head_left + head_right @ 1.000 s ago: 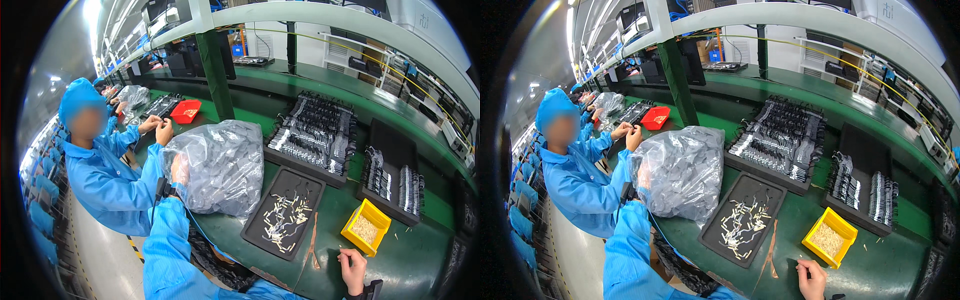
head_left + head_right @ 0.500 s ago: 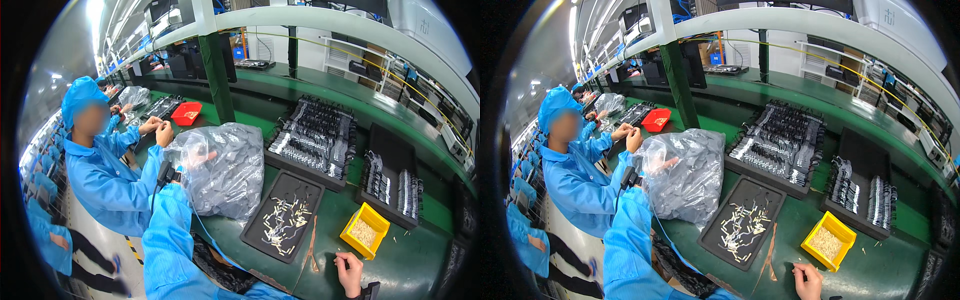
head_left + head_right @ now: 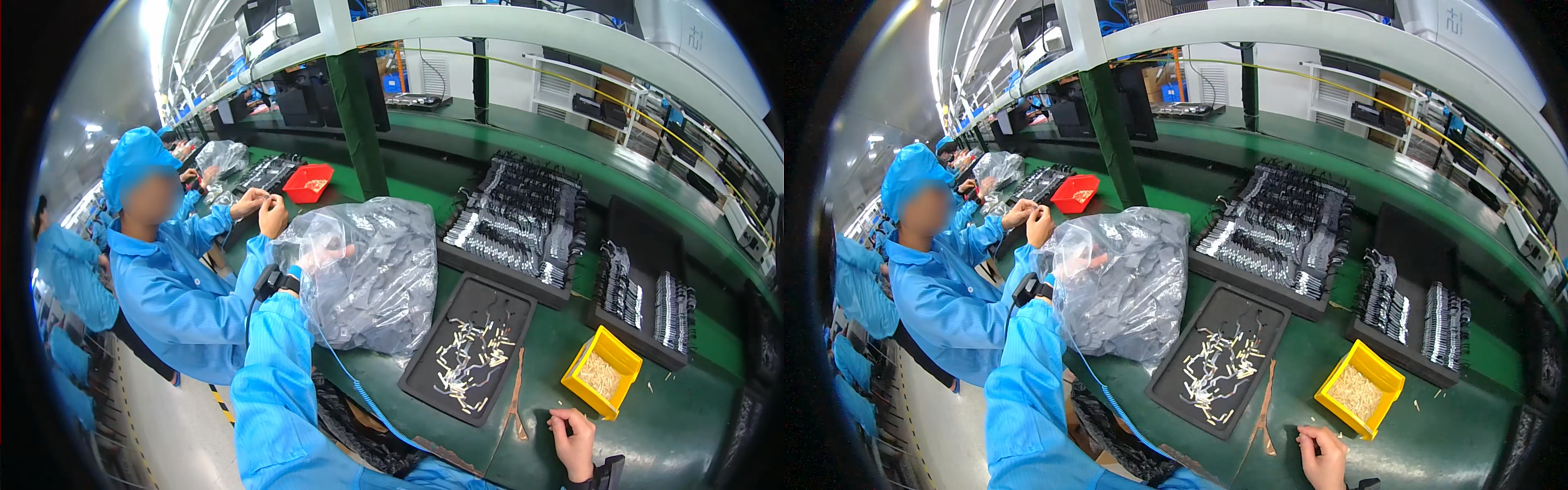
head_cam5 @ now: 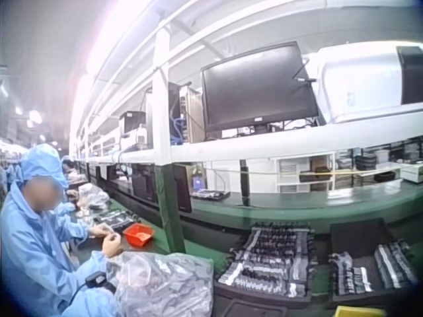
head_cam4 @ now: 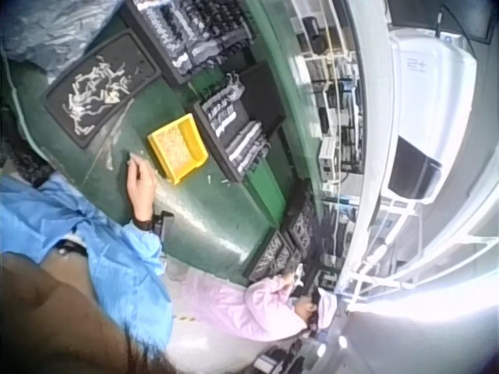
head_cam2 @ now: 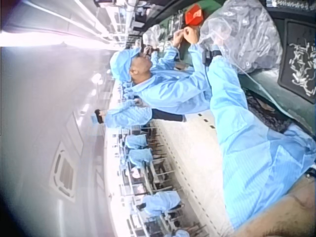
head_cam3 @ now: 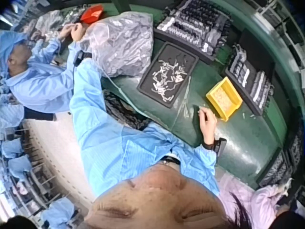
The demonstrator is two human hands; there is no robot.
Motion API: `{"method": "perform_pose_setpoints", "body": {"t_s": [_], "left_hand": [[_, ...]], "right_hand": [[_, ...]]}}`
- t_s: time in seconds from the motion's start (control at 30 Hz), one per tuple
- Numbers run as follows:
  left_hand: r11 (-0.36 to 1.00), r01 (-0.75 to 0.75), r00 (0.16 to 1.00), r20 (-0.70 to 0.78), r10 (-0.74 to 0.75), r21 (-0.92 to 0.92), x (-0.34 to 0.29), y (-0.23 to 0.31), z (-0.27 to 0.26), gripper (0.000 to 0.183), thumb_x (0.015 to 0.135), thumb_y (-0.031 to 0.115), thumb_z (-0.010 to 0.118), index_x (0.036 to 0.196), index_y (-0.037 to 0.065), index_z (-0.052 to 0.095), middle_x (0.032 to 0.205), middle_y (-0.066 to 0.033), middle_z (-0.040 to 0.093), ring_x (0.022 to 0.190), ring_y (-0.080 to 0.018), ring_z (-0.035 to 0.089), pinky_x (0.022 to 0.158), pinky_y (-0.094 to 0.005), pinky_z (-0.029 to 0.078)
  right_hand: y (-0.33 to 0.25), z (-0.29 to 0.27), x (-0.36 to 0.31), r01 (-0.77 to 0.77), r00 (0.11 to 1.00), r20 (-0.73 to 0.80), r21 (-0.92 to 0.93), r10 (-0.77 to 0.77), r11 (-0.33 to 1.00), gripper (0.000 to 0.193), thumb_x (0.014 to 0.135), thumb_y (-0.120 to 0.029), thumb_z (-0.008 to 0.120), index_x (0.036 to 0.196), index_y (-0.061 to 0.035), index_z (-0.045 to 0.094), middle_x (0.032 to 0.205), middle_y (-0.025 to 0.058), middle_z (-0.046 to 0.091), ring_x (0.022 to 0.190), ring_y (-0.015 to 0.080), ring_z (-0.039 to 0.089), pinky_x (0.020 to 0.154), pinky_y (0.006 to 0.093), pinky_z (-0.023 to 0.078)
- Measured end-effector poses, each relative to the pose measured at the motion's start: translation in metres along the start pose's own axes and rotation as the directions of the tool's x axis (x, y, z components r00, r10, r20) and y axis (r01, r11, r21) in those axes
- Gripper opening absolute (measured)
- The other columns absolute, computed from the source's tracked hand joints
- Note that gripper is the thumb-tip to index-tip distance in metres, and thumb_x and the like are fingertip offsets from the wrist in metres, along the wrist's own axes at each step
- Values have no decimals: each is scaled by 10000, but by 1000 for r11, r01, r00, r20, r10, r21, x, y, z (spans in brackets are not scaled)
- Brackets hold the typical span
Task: The worker is assembling small wire and plastic components into connectors at a factory workbench.
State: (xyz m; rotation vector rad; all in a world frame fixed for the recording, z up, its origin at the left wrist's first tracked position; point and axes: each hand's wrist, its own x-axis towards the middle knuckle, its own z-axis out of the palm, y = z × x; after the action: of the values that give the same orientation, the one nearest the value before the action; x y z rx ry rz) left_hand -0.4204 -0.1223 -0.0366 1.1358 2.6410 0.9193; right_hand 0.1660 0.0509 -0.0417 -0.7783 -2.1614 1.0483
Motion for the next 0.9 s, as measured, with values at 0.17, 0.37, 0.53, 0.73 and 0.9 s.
{"method": "perform_pose_setpoints", "body": {"t_s": [0.17,0.37,0.53,0.73,0.9], "left_hand": [[997,76,995,-60,-75,29,-35,36,-14,698,706,493,706,1169,5,518,1210,-185,514,1147,-309,472,963,-392,365],[983,127,991,-21,-131,-134,-29,87,11,909,605,573,720,1286,43,434,1321,-191,425,1258,-335,364,1038,-396,291],[994,67,992,114,-56,-92,-41,100,-15,934,651,579,686,1325,13,374,1353,-208,385,1260,-340,356,1047,-382,270],[965,127,980,180,-86,-230,-30,81,-9,929,641,550,712,1317,4,384,1352,-205,387,1270,-311,353,1047,-371,276],[978,177,980,106,-165,-108,-27,79,4,962,616,542,728,1329,8,366,1392,-205,322,1296,-312,306,1061,-375,253]], "right_hand": [[-8,4,3,33,999,16,10,-33,999,66,797,38,567,850,29,606,702,94,615,617,143,609,577,237,471],[6,-10,-12,42,996,78,-73,-36,996,138,874,-30,531,980,31,594,840,108,626,738,164,600,675,257,494],[2,-7,-7,37,992,121,-38,-32,999,139,878,-31,529,987,27,593,843,112,623,721,160,593,664,253,490],[-1,-8,-1,65,991,122,-56,-58,996,135,875,-35,535,982,23,594,839,118,626,717,168,594,671,256,485],[-6,-7,-1,68,991,118,-61,-60,996,135,871,-38,539,977,20,598,830,120,631,727,186,601,692,270,483]]}}
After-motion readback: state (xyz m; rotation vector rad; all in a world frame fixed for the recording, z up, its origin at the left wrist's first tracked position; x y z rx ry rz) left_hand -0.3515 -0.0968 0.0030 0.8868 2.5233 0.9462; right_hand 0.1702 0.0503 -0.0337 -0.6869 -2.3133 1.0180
